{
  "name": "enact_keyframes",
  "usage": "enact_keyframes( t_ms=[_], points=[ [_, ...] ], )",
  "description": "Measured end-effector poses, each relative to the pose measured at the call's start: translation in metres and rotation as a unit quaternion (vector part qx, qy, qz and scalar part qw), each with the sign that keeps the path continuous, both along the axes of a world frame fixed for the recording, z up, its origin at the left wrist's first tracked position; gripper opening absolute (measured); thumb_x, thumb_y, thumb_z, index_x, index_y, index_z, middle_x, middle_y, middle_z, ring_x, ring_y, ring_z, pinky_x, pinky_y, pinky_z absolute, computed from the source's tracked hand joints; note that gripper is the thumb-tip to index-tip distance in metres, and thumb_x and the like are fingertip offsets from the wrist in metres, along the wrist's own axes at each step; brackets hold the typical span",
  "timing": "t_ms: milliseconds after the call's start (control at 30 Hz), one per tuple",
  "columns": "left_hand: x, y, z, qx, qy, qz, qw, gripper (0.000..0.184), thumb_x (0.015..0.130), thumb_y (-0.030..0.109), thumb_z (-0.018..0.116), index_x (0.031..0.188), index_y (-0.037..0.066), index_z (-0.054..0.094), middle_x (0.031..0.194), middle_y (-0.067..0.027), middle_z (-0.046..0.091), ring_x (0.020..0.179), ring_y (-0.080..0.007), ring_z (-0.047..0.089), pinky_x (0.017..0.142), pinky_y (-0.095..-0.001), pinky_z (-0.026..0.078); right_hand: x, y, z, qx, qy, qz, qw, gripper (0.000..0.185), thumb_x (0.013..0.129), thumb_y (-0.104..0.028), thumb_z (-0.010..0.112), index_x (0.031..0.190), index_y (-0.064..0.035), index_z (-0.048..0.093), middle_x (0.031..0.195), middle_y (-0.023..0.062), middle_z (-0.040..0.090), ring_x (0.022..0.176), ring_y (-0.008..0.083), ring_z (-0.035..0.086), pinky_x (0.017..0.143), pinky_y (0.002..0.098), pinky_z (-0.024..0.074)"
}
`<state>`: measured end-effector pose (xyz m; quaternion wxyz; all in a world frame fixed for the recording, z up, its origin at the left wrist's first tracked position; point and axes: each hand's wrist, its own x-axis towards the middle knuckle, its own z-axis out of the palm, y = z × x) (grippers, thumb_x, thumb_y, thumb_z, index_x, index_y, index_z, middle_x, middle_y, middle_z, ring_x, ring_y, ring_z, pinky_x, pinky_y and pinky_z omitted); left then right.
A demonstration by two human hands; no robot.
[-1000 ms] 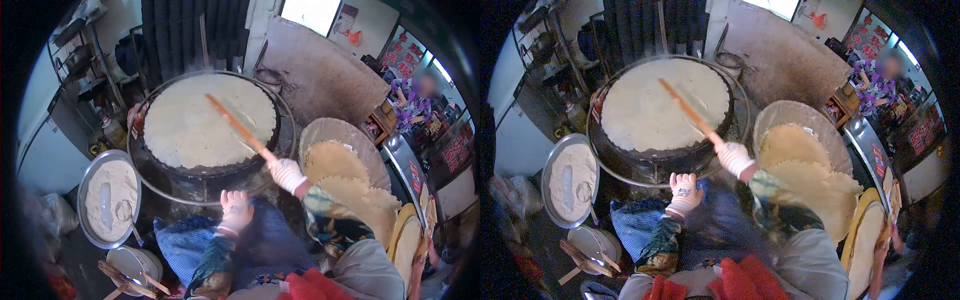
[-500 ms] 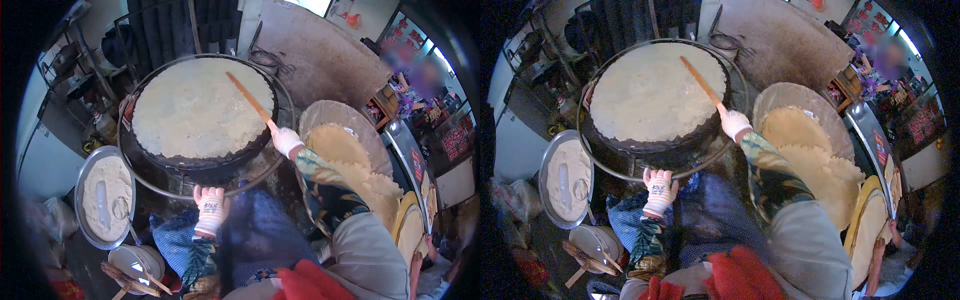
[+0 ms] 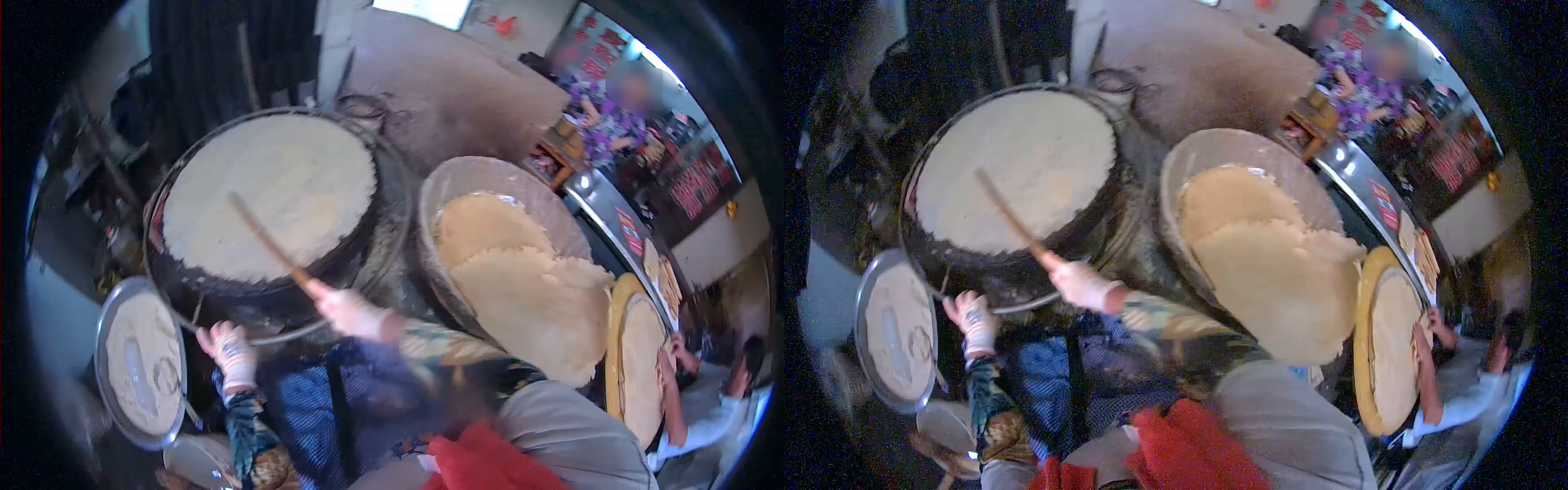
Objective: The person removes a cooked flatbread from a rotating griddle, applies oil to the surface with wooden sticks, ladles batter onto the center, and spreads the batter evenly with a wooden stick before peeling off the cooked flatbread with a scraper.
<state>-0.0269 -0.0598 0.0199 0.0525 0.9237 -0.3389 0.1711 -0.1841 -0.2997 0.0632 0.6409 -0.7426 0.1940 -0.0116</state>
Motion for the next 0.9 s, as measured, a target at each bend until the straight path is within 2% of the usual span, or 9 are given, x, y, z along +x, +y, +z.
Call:
enact_keyframes(
  t_ms=[67,100,167,300,400,433,700,767,900],
  points=[
    [0.010,0.017,0.011,0.021,0.031,0.054,0.998,0.027,0.062,0.015,0.069,0.088,0.017,0.070,0.120,-0.0076,0.058,0.131,-0.0304,0.039,0.114,-0.0587,0.010,0.036,-0.006,-0.053,0.096,-0.081,0.086,0.988,0.043,0.099,-0.023,0.045,0.142,-0.0261,0.046,0.058,-0.0039,0.051,0.052,0.0116,0.055,0.043,0.0315,0.0443],
    [0.011,0.019,0.030,0.040,0.087,0.092,0.991,0.036,0.063,0.014,0.069,0.099,0.014,0.068,0.131,-0.0103,0.053,0.137,-0.0329,0.033,0.114,-0.0593,0.009,0.009,0.007,0.009,-0.352,-0.071,0.091,0.929,0.044,0.094,-0.018,0.045,0.139,-0.0179,0.045,0.084,0.0226,0.065,0.077,0.0425,0.064,0.067,0.0474,0.0520],
    [0.005,0.020,0.026,0.043,-0.009,0.123,0.991,0.049,0.065,0.007,0.066,0.114,0.005,0.059,0.141,-0.0170,0.044,0.137,-0.0374,0.031,0.113,-0.0580,0.016,-0.012,-0.013,0.031,-0.527,0.096,0.164,0.828,0.048,0.095,-0.018,0.044,0.143,-0.0203,0.039,0.081,0.0194,0.067,0.074,0.0388,0.066,0.065,0.0478,0.0524],
    [-0.077,-0.041,0.046,-0.164,-0.081,-0.222,0.958,0.046,0.062,0.001,0.058,0.108,0.000,0.057,0.115,-0.0222,0.055,0.110,-0.0412,0.050,0.098,-0.0522,0.039,-0.028,-0.079,0.037,-0.611,0.109,0.172,0.765,0.057,0.096,-0.020,0.044,0.150,-0.0225,0.026,0.078,0.0136,0.069,0.074,0.0299,0.070,0.060,0.0446,0.0538],
    [-0.124,-0.103,0.063,0.031,0.237,-0.207,0.949,0.063,0.062,0.010,0.064,0.122,-0.005,0.049,0.120,-0.0235,0.052,0.117,-0.0421,0.047,0.106,-0.0544,0.033,0.003,-0.107,0.012,-0.583,0.158,0.153,0.782,0.055,0.097,-0.019,0.040,0.150,-0.0223,0.027,0.093,0.0153,0.071,0.082,0.0319,0.070,0.068,0.0466,0.0551],
    [-0.131,-0.110,0.016,-0.058,0.039,-0.222,0.972,0.071,0.066,0.014,0.067,0.130,-0.006,0.043,0.124,-0.0233,0.049,0.119,-0.0407,0.045,0.109,-0.0562,0.028,0.000,-0.100,0.033,-0.576,0.139,0.127,0.795,0.046,0.099,-0.023,0.035,0.145,-0.0185,0.037,0.096,0.0165,0.071,0.083,0.0344,0.070,0.070,0.0486,0.0542],
    [-0.087,-0.088,0.000,-0.058,0.107,-0.157,0.980,0.036,0.066,0.022,0.072,0.095,0.008,0.058,0.095,-0.0145,0.058,0.101,-0.0344,0.053,0.104,-0.0531,0.028,0.041,-0.146,-0.023,-0.426,0.087,-0.149,0.888,0.058,0.103,-0.043,0.029,0.086,-0.0071,0.072,0.084,0.0149,0.071,0.084,0.0359,0.067,0.078,0.0453,0.0521],
    [-0.076,-0.072,-0.002,-0.062,0.090,-0.126,0.986,0.034,0.064,0.022,0.074,0.090,0.008,0.058,0.092,-0.0137,0.058,0.100,-0.0337,0.053,0.103,-0.0524,0.030,0.022,-0.106,-0.007,-0.051,0.030,-0.164,0.985,0.048,0.100,-0.049,0.041,0.095,-0.0085,0.066,0.062,0.0086,0.062,0.053,0.0261,0.060,0.050,0.0384,0.0488],
    [-0.044,-0.038,-0.004,-0.066,0.014,-0.114,0.991,0.032,0.061,0.022,0.077,0.087,0.012,0.061,0.087,-0.0084,0.060,0.097,-0.0303,0.055,0.103,-0.0501,0.032,-0.028,-0.015,0.035,-0.055,0.013,-0.068,0.996,0.029,0.100,-0.035,0.044,0.119,-0.0173,0.059,0.061,-0.0007,0.052,0.048,0.0155,0.048,0.046,0.0307,0.0434]
  ],
)
